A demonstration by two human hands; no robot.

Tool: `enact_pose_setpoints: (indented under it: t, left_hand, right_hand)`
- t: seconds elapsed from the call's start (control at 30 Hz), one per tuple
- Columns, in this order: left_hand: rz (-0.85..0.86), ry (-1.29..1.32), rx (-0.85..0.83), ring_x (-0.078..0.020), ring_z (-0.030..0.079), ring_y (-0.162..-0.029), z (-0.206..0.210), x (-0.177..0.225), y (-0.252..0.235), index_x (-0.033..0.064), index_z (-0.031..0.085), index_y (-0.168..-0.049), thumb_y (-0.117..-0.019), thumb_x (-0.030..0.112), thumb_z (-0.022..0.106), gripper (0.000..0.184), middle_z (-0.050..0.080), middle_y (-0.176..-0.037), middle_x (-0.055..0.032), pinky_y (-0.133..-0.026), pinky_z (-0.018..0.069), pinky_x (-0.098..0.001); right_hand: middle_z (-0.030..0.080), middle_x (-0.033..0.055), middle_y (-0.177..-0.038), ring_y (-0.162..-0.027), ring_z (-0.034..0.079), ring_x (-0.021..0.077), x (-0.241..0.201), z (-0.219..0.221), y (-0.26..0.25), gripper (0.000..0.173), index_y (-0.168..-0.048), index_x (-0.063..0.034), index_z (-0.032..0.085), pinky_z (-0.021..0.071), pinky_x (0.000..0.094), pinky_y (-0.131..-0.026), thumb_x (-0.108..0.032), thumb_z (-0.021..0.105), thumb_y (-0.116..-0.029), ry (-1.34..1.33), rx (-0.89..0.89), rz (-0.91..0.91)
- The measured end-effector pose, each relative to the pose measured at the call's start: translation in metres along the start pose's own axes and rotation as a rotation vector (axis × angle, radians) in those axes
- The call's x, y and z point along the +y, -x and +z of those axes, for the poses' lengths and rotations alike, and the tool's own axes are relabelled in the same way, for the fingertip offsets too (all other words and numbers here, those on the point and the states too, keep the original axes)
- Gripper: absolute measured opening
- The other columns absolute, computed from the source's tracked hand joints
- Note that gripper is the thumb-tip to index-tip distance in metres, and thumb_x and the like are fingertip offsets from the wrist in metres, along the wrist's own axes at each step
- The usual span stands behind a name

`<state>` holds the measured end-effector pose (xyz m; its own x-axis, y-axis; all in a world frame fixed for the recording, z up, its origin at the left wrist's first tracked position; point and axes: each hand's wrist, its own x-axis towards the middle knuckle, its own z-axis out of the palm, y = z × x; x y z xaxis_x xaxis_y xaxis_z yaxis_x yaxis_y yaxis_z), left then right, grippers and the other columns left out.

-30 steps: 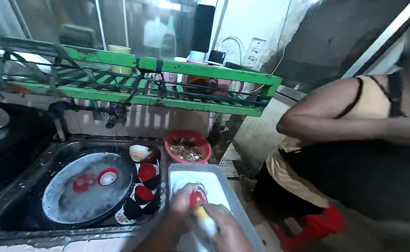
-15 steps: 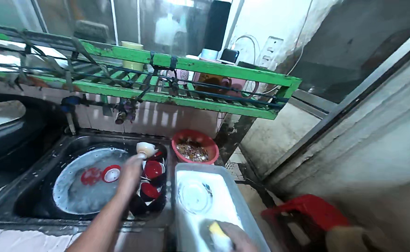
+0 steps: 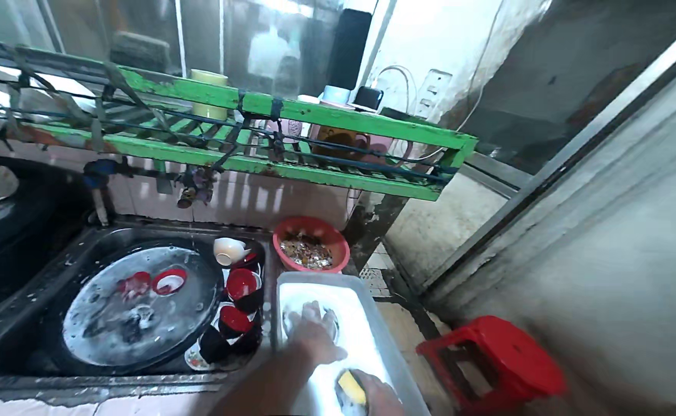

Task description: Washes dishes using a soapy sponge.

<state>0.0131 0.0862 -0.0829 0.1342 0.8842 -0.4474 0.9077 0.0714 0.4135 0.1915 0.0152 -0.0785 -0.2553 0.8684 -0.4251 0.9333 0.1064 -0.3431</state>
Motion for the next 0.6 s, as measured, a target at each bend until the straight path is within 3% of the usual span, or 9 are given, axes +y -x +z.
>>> enact_pose_setpoints:
  t: [0.07, 0.13, 0.2, 0.27, 0.33, 0.4, 0.47, 0.57, 0.6]
  left_hand:
    - [0.047, 0.069, -0.031, -0.0442, 0.023, -0.152, -0.001, -0.001, 0.002, 0.0161, 0.026, -0.163, -0.0907, 0.061, 0.062, 0.092, 0.02, -0.167, -0.0224, -0.115, 0.0288, -0.0689]
    - [0.097, 0.128, -0.126, -0.0428, 0.033, -0.148, -0.006, -0.001, 0.012, 0.0038, 0.034, -0.158, -0.0988, 0.05, 0.057, 0.078, 0.032, -0.16, -0.0269, -0.117, 0.033, -0.062]
    - [0.078, 0.174, -0.191, -0.0419, 0.05, -0.136, -0.016, 0.0, 0.026, -0.0054, 0.051, -0.142, -0.1065, 0.038, 0.049, 0.056, 0.052, -0.144, -0.029, -0.111, 0.0396, -0.0593]
    - [0.001, 0.297, -0.213, -0.0396, 0.054, -0.132, -0.025, -0.001, 0.039, -0.0073, 0.054, -0.137, -0.1081, 0.033, 0.046, 0.05, 0.057, -0.138, -0.028, -0.109, 0.0412, -0.0569]
    - [-0.011, 0.53, -0.182, -0.0363, 0.055, -0.131, -0.027, 0.003, 0.059, -0.0035, 0.05, -0.143, -0.1052, 0.026, 0.054, 0.048, 0.057, -0.139, -0.0253, -0.11, 0.0419, -0.0539]
    - [0.112, 0.773, -0.098, -0.0326, 0.059, -0.125, -0.015, 0.014, 0.083, -0.0042, 0.047, -0.144, -0.099, 0.006, 0.058, 0.047, 0.059, -0.135, -0.0244, -0.107, 0.0458, -0.0488]
    - [0.238, 0.781, 0.012, -0.0324, 0.058, -0.126, -0.006, 0.023, 0.107, -0.0098, 0.049, -0.139, -0.0969, 0.0, 0.055, 0.044, 0.06, -0.133, -0.0264, -0.11, 0.0447, -0.0454]
    - [0.328, 0.586, 0.037, -0.0387, 0.053, -0.134, -0.016, 0.029, 0.138, -0.0112, 0.047, -0.144, -0.1051, 0.013, 0.052, 0.046, 0.056, -0.14, -0.0309, -0.115, 0.0388, -0.048]
    - [0.371, 0.567, 0.056, -0.0392, 0.053, -0.134, -0.016, 0.03, 0.144, -0.0116, 0.048, -0.143, -0.1054, 0.013, 0.052, 0.045, 0.056, -0.14, -0.0313, -0.116, 0.0382, -0.0481]
  right_hand:
    - [0.057, 0.0243, -0.142, -0.132, 0.054, 0.0427, 0.004, -0.001, -0.001, 0.072, -0.149, -0.0049, 0.05, 0.042, 0.0607, -0.111, -0.013, 0.076, -0.0826, -0.097, -0.009, -0.001]
    - [0.062, 0.0256, -0.135, -0.126, 0.06, 0.0409, 0.006, -0.005, 0.002, 0.07, -0.149, -0.0028, 0.049, 0.0455, 0.0613, -0.107, -0.01, 0.074, -0.0834, -0.258, 0.013, 0.026]
    - [0.063, 0.0275, -0.131, -0.121, 0.062, 0.0413, 0.005, -0.009, 0.01, 0.07, -0.15, -0.0014, 0.046, 0.0475, 0.0613, -0.103, -0.004, 0.071, -0.0845, -0.445, 0.11, 0.096]
    - [0.062, 0.0302, -0.128, -0.117, 0.063, 0.0398, 0.002, -0.011, 0.016, 0.067, -0.148, 0.0043, 0.045, 0.0492, 0.0571, -0.102, 0.001, 0.07, -0.0854, -0.646, 0.289, 0.113]
    - [0.058, 0.0327, -0.131, -0.117, 0.062, 0.035, -0.009, -0.011, 0.024, 0.074, -0.149, 0.0112, 0.037, 0.0504, 0.0496, -0.102, 0.003, 0.069, -0.0826, -0.805, 0.49, 0.037]
    - [0.05, 0.0358, -0.141, -0.126, 0.057, 0.0331, -0.036, -0.013, 0.035, 0.089, -0.153, 0.015, 0.024, 0.047, 0.0438, -0.108, 0.002, 0.072, -0.079, -0.866, 0.596, -0.101]
    - [0.047, 0.0356, -0.145, -0.131, 0.054, 0.0341, -0.055, -0.024, 0.038, 0.091, -0.155, 0.0139, 0.021, 0.0439, 0.0446, -0.111, -0.001, 0.071, -0.0794, -0.877, 0.594, -0.132]
    - [0.059, 0.0218, -0.133, -0.113, 0.063, 0.0219, -0.049, -0.049, 0.008, 0.05, -0.152, 0.003, 0.036, 0.0531, 0.0404, -0.097, -0.01, 0.047, -0.1049, -1.041, 0.477, 0.028]
    - [0.061, 0.0185, -0.13, -0.109, 0.063, 0.0191, -0.046, -0.055, -0.001, 0.044, -0.15, 0.0007, 0.04, 0.0539, 0.0388, -0.093, -0.015, 0.04, -0.1092, -1.089, 0.431, 0.07]
